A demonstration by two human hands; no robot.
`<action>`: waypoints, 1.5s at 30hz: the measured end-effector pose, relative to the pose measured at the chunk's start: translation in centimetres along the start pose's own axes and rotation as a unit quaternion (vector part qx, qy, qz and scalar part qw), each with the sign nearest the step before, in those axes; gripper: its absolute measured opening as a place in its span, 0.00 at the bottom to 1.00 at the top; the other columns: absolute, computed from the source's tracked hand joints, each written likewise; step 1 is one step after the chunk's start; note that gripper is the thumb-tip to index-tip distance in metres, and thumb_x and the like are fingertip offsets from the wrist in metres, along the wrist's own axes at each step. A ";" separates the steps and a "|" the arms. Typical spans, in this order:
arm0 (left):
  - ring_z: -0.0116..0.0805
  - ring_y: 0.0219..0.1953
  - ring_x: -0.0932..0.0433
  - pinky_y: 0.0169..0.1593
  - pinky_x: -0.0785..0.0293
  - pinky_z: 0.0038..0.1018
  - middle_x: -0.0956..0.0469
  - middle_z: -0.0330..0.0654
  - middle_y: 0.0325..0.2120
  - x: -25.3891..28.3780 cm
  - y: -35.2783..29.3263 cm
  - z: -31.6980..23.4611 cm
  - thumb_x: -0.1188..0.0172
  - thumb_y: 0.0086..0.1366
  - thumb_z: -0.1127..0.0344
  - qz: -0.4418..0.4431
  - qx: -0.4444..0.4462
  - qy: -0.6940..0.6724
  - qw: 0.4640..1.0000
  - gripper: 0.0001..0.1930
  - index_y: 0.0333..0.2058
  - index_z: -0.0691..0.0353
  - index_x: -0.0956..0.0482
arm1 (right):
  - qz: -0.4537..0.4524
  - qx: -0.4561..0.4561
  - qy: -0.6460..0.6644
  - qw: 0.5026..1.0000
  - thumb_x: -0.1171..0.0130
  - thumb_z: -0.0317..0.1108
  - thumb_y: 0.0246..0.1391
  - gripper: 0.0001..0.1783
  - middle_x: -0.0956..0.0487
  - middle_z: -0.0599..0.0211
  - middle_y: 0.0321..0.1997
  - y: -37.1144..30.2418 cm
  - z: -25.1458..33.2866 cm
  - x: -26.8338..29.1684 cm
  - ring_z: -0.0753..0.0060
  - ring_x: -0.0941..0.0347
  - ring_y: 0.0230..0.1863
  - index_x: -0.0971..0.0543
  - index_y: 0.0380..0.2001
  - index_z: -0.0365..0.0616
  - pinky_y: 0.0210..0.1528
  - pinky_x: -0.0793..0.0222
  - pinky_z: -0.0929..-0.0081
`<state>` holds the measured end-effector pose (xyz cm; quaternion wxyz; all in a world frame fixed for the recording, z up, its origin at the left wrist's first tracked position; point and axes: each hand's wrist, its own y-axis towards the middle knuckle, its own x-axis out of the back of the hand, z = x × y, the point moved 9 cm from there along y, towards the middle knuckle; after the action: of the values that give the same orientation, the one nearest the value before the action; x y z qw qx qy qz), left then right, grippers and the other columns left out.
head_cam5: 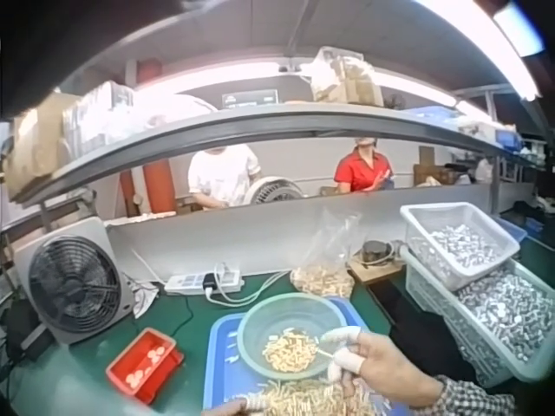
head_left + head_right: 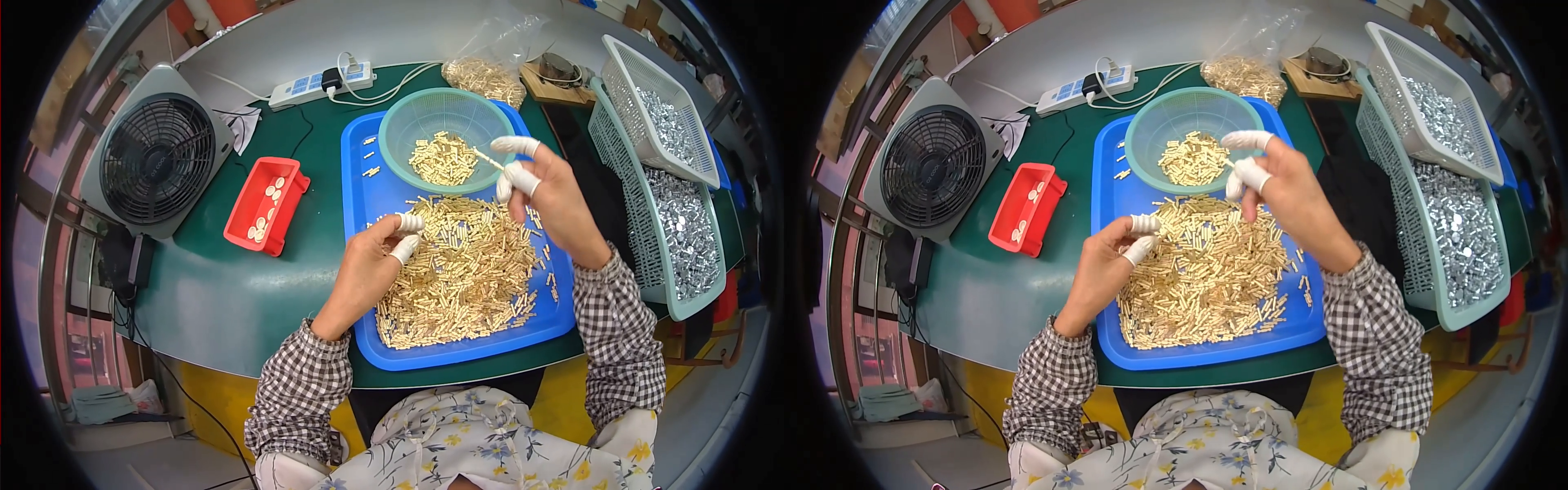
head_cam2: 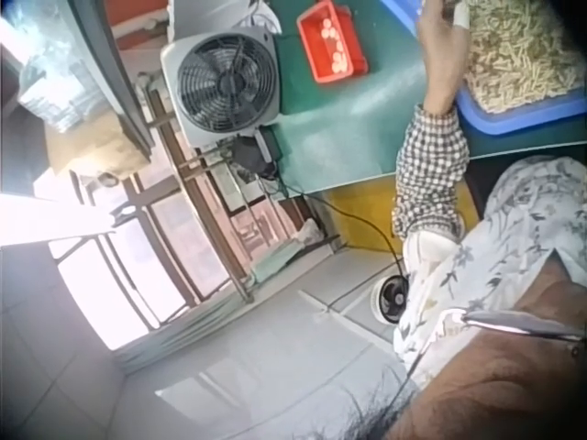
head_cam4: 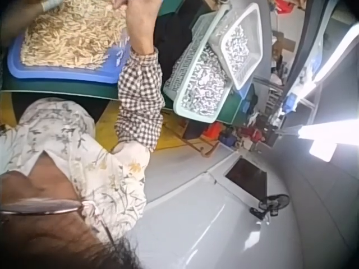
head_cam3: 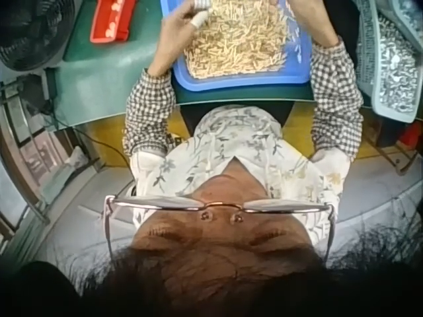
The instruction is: Sorting through a pile of small metal pins and placing specific ones into a bowl for inspection or assembly.
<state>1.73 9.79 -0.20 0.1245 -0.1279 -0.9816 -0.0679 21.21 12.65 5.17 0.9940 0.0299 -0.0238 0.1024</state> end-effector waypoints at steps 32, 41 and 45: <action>0.35 0.32 0.27 0.37 0.32 0.27 0.24 0.44 0.29 -1.8 4.0 -8.9 0.41 0.54 0.75 0.026 -0.257 0.285 0.923 0.08 0.36 0.66 0.23 | 0.064 0.076 -0.399 0.911 0.53 0.22 0.43 0.22 0.23 0.52 0.22 8.8 2.2 0.7 0.65 0.24 0.22 0.31 0.44 0.22 0.23 0.30 0.71; 0.21 0.29 0.33 0.35 0.35 0.20 0.28 0.34 0.26 -4.0 13.0 -5.3 0.44 0.57 0.75 0.063 -0.149 0.196 0.967 0.08 0.37 0.68 0.25 | -0.005 0.106 -0.256 0.961 0.52 0.21 0.42 0.21 0.23 0.44 0.22 7.2 0.7 1.0 0.59 0.23 0.24 0.31 0.42 0.18 0.24 0.29 0.68; 0.21 0.29 0.33 0.35 0.37 0.19 0.29 0.34 0.25 -6.4 13.3 -5.0 0.44 0.57 0.75 0.103 -0.157 0.152 0.970 0.06 0.34 0.68 0.26 | 0.001 0.110 -0.246 0.963 0.49 0.22 0.41 0.22 0.24 0.44 0.22 6.9 -0.3 1.8 0.59 0.23 0.24 0.31 0.42 0.17 0.24 0.29 0.69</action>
<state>12.42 20.18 4.28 0.2572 -0.2342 -0.9098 -0.2263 21.54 19.81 5.38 0.9481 0.1628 -0.2560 0.0950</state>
